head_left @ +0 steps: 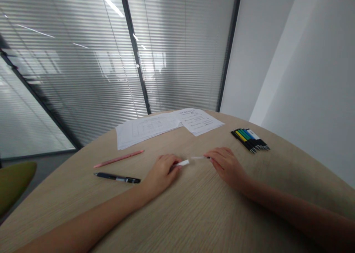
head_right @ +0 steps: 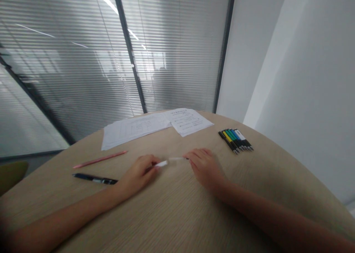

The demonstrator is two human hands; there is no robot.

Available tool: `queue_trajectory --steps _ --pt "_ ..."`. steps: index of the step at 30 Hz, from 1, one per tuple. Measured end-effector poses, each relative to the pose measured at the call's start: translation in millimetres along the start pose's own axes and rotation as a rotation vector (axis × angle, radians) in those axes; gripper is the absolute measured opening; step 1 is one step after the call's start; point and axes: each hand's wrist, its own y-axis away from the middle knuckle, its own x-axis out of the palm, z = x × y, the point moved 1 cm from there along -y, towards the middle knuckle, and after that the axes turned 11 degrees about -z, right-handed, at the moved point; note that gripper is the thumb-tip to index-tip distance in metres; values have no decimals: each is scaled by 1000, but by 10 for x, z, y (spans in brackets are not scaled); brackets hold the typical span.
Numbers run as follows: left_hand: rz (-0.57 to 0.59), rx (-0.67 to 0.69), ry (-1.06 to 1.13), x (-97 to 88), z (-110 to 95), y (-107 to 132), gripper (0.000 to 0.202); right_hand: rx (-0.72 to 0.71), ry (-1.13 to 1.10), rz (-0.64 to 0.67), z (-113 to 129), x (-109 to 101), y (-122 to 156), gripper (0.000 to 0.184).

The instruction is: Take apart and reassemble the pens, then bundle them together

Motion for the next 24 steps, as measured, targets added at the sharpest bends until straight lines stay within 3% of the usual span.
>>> queue_trajectory --steps 8,17,24 --pt "-49 -25 22 -2 -7 -8 10 -29 2 9 16 -6 -9 21" --pt "-13 90 -24 -23 -69 -4 8 -127 6 19 47 -12 15 23" --pt "-8 188 -76 -18 -105 40 8 -291 -109 49 126 -42 30 26"
